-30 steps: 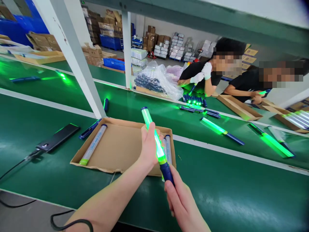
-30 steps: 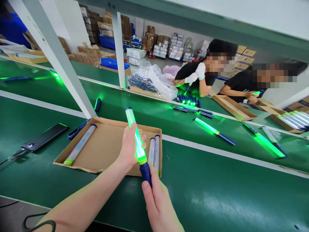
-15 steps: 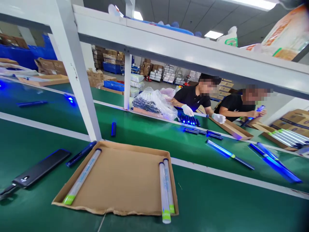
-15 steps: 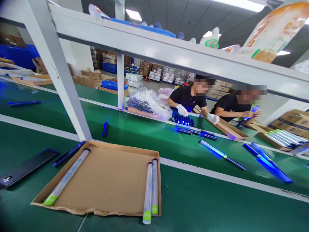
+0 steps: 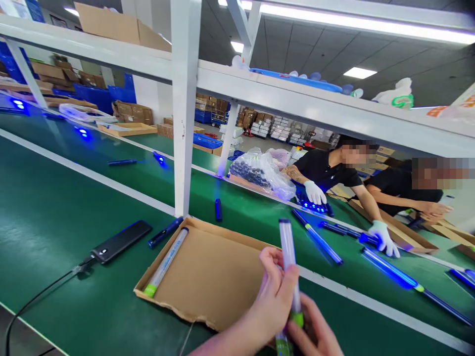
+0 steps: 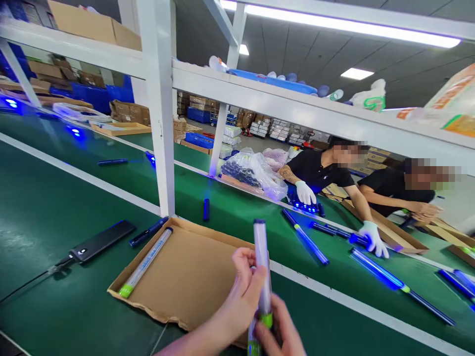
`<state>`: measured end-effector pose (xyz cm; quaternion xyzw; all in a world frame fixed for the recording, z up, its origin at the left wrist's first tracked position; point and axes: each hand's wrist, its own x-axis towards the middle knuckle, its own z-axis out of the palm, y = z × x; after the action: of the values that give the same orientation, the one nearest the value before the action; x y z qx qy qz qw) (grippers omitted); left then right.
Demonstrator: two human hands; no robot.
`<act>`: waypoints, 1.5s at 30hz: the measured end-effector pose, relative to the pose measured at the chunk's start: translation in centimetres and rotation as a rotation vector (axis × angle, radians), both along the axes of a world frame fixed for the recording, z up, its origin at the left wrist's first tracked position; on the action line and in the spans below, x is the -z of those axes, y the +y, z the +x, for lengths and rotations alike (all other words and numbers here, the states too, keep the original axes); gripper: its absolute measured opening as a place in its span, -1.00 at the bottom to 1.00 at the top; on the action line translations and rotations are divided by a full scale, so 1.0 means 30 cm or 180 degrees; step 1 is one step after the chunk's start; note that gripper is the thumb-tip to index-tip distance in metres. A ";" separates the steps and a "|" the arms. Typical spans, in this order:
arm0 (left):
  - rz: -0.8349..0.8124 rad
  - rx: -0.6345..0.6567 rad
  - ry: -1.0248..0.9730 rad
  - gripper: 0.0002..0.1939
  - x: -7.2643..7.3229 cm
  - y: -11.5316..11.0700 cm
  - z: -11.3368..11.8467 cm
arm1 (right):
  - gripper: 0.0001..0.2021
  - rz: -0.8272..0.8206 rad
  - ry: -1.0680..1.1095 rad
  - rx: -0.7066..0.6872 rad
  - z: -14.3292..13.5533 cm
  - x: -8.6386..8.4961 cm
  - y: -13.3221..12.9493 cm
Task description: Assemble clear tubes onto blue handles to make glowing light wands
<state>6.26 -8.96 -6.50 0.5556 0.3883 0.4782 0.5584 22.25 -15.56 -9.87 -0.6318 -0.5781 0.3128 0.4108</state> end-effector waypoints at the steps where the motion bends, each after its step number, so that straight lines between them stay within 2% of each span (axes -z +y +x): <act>1: 0.0187 0.0076 0.0540 -0.47 0.013 0.041 -0.004 | -0.48 -0.0103 -0.0313 0.0044 0.038 0.001 0.081; 3: 0.0150 0.0529 0.1667 -0.25 0.059 0.092 -0.004 | -0.49 -0.0197 -0.0688 0.0238 0.127 -0.023 0.273; 5: -0.0174 0.1042 0.2331 -0.06 0.114 0.106 0.005 | -0.59 -0.0293 -0.0962 0.0430 0.210 -0.058 0.475; 7: -0.0357 0.1272 0.2421 -0.06 0.158 0.099 0.010 | -0.67 -0.0404 -0.1215 0.0613 0.265 -0.080 0.645; 10: -0.0363 0.1118 0.2172 -0.20 0.177 0.094 -0.033 | -0.69 -0.0526 -0.1465 0.0740 0.264 -0.067 0.805; 13: -0.0385 0.0681 0.1558 -0.39 0.154 0.110 -0.138 | -0.67 -0.0459 -0.1528 0.0583 0.143 -0.014 0.895; 16: -0.0906 0.0071 0.0590 -0.52 0.119 0.134 -0.237 | -0.70 -0.0368 -0.1384 0.0115 -0.067 0.043 0.979; 19: -0.1163 -0.0457 -0.0235 -0.34 0.083 0.153 -0.285 | -0.68 -0.0439 -0.1052 -0.0267 -0.261 0.074 1.056; 22: -0.1283 -0.0900 -0.1069 -0.28 0.051 0.172 -0.311 | -0.66 -0.0595 -0.0490 -0.0445 -0.338 0.061 1.071; 24: -0.1397 -0.1239 -0.1632 -0.32 0.033 0.191 -0.329 | -0.67 -0.0726 0.0042 -0.0592 -0.320 0.029 1.019; 26: -0.1392 -0.1516 -0.2043 -0.35 0.016 0.217 -0.344 | -0.66 -0.0842 0.0687 -0.0783 -0.271 -0.013 0.913; 30: -0.1064 -0.1655 -0.2537 -0.42 -0.028 0.279 -0.323 | -0.59 -0.0937 0.1962 -0.1029 -0.176 -0.096 0.589; 34: -0.0959 -0.1536 -0.2768 -0.47 -0.090 0.308 -0.233 | -0.51 -0.1072 0.2778 -0.0959 -0.151 -0.149 0.256; 39: -0.0930 -0.1231 -0.2796 -0.52 -0.149 0.261 -0.115 | -0.50 -0.1054 0.3211 -0.0733 -0.162 -0.160 -0.034; 42: -0.1035 -0.1063 -0.2699 -0.53 -0.161 0.212 -0.064 | -0.45 -0.1262 0.3150 -0.0404 -0.171 -0.152 -0.145; 45: -0.1186 -0.0900 -0.2648 -0.49 -0.168 0.168 -0.026 | -0.28 -0.1535 0.2851 -0.0092 -0.180 -0.153 -0.209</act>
<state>5.48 -3.93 -1.46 0.1491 0.2828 0.6535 0.6861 16.85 -21.83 -5.28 -0.5045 -0.2654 0.6832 0.4564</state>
